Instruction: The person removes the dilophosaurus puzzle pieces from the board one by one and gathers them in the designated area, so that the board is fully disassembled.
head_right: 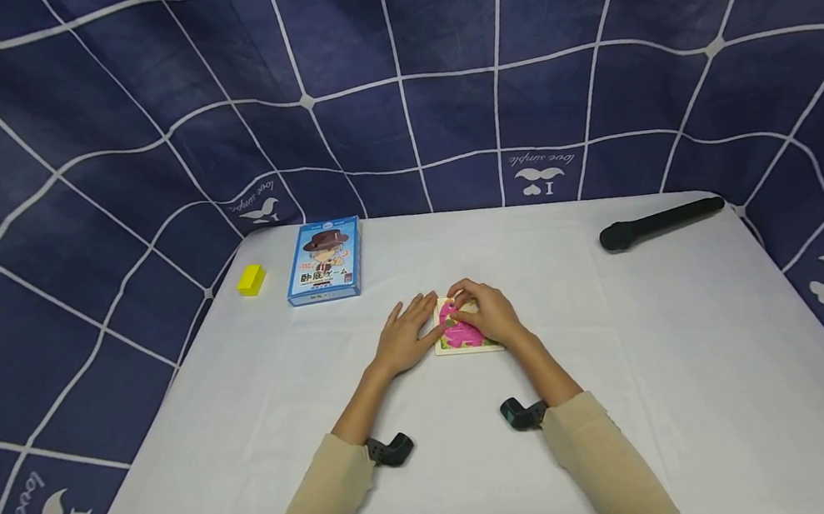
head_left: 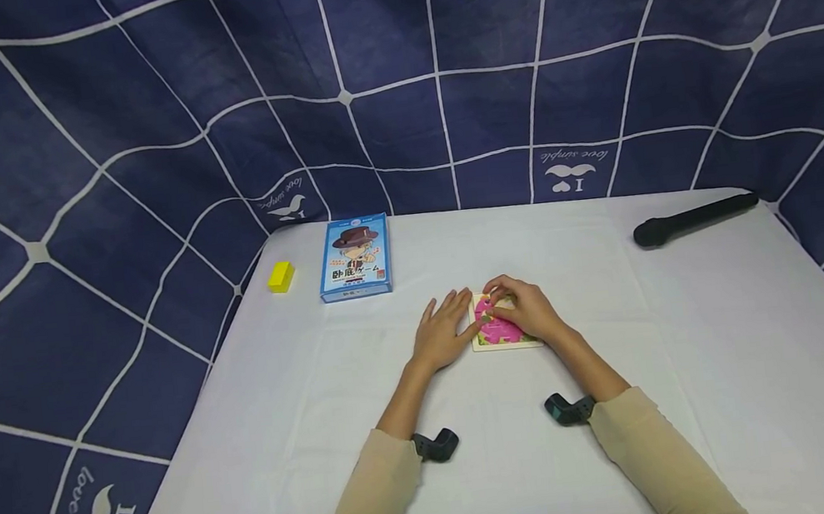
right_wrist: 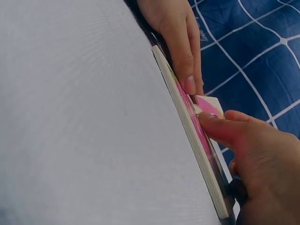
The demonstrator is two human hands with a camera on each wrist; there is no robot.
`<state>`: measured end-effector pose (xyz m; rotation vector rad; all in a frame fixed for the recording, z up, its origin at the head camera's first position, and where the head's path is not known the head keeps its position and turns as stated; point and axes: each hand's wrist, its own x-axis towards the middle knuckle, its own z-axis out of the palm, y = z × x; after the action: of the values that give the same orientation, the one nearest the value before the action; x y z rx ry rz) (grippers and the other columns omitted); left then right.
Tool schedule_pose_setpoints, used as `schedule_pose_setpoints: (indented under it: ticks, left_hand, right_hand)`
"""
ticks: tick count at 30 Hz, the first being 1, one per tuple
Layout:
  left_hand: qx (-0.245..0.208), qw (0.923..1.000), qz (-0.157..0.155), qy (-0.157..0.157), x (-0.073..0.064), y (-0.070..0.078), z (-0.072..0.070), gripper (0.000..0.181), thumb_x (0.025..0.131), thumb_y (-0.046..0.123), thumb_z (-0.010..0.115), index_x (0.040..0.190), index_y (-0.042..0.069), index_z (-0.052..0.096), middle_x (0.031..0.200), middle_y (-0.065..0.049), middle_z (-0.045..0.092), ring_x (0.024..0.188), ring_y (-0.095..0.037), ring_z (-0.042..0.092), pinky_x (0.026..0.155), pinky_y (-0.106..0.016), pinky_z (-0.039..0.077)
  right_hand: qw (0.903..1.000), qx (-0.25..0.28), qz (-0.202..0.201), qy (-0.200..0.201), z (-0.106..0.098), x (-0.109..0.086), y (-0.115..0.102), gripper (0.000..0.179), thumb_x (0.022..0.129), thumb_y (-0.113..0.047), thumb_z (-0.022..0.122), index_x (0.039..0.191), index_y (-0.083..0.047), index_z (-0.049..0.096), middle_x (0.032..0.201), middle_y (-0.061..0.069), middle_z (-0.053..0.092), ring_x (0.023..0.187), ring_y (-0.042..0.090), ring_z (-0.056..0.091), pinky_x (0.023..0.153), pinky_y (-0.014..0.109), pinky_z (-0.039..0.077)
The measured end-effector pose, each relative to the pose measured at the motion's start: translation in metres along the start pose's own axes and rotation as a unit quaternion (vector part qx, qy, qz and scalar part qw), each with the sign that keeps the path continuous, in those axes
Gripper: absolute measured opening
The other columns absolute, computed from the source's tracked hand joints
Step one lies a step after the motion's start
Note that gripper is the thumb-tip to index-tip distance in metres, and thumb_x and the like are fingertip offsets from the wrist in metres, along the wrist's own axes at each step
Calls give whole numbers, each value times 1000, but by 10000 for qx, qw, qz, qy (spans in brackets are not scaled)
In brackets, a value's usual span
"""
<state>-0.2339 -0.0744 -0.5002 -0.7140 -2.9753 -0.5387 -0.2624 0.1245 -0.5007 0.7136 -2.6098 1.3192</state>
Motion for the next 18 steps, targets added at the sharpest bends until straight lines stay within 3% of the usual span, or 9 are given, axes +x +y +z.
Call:
schedule_pose_setpoints:
  ticks: [4, 9, 15, 18]
  left_hand:
    - [34, 10000, 24, 13, 0, 0, 0, 62, 95, 49, 38, 144, 12, 33, 149, 2, 28, 138, -14, 18, 113, -40, 7]
    - [92, 9999, 52, 57, 1, -1, 1, 62, 95, 50, 38, 144, 13, 32, 149, 3, 28, 138, -15, 19, 112, -40, 7]
    - [132, 9999, 34, 43, 1, 0, 1, 62, 95, 50, 38, 145, 13, 31, 149, 3, 28, 138, -15, 19, 112, -40, 8]
    - [143, 9999, -5, -5, 0, 0, 0, 63, 95, 51, 38, 145, 13, 31, 149, 3, 28, 138, -14, 18, 112, -40, 8]
  right_hand:
    - [9999, 40, -64, 108, 1, -1, 1, 30, 77, -13, 75, 104, -13, 61, 81, -2, 68, 56, 13, 41, 50, 27, 31]
    - [9995, 173, -22, 255, 0, -2, 2, 31, 77, -13, 75, 105, -10, 62, 82, 0, 68, 49, 9, 34, 42, 26, 28]
    - [9981, 435, 228, 377, -6, -3, 0, 34, 77, -13, 76, 107, -10, 61, 83, 0, 67, 48, 9, 34, 44, 26, 28]
    - [9968, 643, 291, 381, -12, -7, -3, 34, 77, -13, 75, 107, -10, 61, 84, 2, 66, 52, 8, 44, 52, 21, 37]
